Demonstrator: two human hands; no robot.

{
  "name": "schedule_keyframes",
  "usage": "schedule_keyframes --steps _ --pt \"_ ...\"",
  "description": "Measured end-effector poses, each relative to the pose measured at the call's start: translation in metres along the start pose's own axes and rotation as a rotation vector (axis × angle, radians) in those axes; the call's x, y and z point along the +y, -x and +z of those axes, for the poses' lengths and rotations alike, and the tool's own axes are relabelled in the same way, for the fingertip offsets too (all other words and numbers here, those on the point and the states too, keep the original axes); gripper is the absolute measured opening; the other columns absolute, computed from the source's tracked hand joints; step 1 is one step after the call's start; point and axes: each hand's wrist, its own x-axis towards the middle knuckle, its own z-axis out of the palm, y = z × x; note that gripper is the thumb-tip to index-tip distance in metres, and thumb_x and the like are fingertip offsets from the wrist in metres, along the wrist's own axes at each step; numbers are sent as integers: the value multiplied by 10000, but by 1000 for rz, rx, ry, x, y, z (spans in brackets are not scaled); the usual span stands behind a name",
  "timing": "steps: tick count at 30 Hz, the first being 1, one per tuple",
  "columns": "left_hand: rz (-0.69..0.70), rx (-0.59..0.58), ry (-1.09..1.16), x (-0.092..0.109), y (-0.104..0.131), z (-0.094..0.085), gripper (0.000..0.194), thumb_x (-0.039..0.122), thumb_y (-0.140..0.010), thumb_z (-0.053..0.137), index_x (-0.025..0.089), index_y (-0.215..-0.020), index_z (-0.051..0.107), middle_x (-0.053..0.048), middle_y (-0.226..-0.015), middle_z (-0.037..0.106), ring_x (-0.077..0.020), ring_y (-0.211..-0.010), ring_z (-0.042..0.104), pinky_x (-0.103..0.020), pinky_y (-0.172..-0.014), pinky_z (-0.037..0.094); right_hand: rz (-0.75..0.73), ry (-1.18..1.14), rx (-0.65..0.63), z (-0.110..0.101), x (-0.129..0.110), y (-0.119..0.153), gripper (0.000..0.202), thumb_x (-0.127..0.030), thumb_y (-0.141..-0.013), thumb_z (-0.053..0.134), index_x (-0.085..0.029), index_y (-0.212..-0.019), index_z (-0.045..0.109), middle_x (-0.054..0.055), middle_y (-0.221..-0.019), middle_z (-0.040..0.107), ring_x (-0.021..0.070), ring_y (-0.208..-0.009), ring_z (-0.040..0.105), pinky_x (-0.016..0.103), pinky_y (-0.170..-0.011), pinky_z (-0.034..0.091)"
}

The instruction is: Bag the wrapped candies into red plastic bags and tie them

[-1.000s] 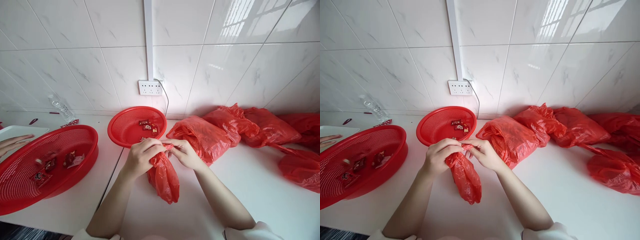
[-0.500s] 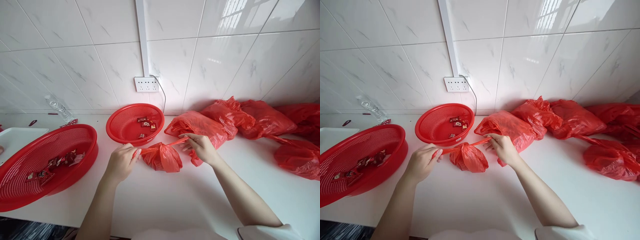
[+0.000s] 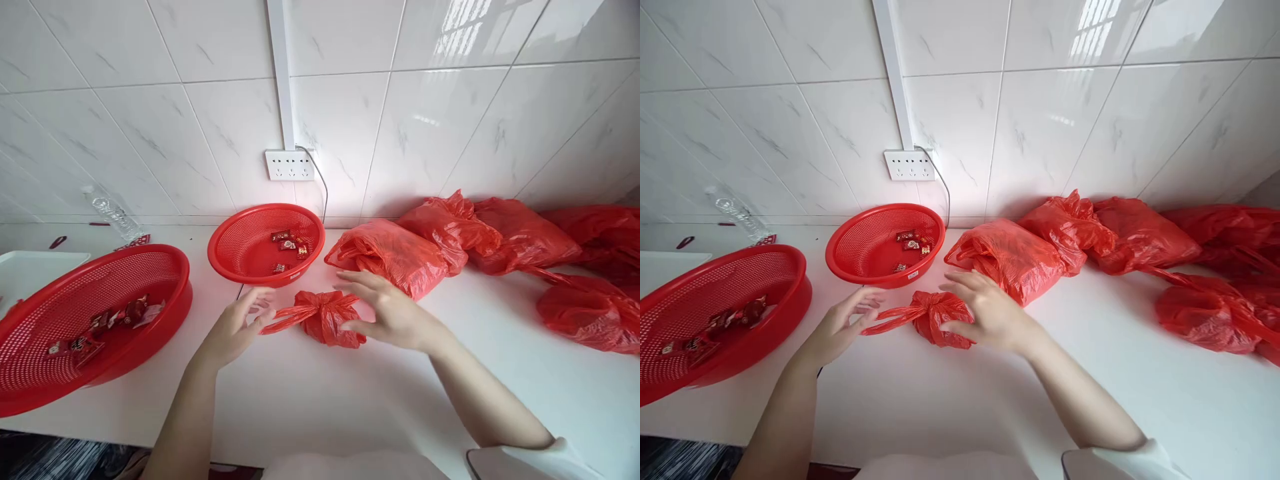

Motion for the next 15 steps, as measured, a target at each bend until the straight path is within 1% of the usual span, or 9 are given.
schedule_keyframes --steps 2,3,4,5,7,8,9,11,15 --pt "-6 94 -4 4 -6 3 361 508 -933 465 303 -1212 568 -35 -1234 634 -225 -1131 595 -372 -979 475 30 130 18 32 -13 -10 810 -558 -829 644 -133 -1470 390 198 -1496 425 356 -1379 404 539 -1112 368" --pt "3 116 -13 6 -9 5 340 505 -936 462 304 -1181 585 -25 -1222 639 -219 -1121 599 -368 -979 477 43 193 15 48 -16 -15 867 -542 -809 674 -91 -1479 358 232 -1485 425 381 -1362 415 549 -1097 373" --pt "23 118 -22 8 -11 6 320 501 -937 467 301 -1145 603 -18 -1210 644 -215 -1111 602 -361 -977 481 49 244 -3 62 -18 -18 842 -484 -815 687 -70 -1470 357 246 -1436 477 384 -1310 470 538 -1061 404" --pt "49 109 -26 9 -13 7 301 494 -936 475 297 -1111 619 -12 -1199 648 -210 -1101 604 -352 -971 486 51 283 -34 72 -19 -19 711 -391 -850 662 -68 -1429 408 234 -1335 570 361 -1215 552 501 -1000 451" --pt "103 91 -28 9 -16 9 270 474 -933 492 294 -1075 635 -3 -1188 650 -199 -1090 605 -329 -959 494 28 317 -114 80 -20 -16 329 -196 -902 549 -107 -1219 578 146 -1048 697 277 -962 653 399 -848 498" --pt "124 90 -27 8 -17 10 260 464 -933 498 294 -1073 636 1 -1191 646 -194 -1090 602 -320 -956 495 9 307 -148 77 -20 -10 212 -134 -905 500 -135 -1079 620 102 -923 702 238 -853 655 357 -780 490" --pt "141 93 -24 6 -18 10 253 455 -934 500 295 -1078 634 3 -1196 641 -189 -1091 599 -314 -954 495 -6 284 -171 69 -20 -2 169 -100 -895 476 -158 -960 621 72 -844 689 212 -783 640 329 -733 472" --pt "150 105 -17 0 -19 11 251 447 -936 501 295 -1090 628 2 -1197 636 -183 -1083 597 -310 -947 495 13 208 -186 45 -21 22 127 -96 -866 491 -187 -848 577 41 -803 667 183 -731 610 297 -681 436" --pt "86 98 -11 -15 -20 14 274 464 -934 504 305 -1126 617 1 -1170 642 -180 -1044 608 -296 -874 511 332 71 -204 -11 -5 87 185 -71 -825 434 -217 -769 533 2 -762 643 146 -655 578 264 -611 404"
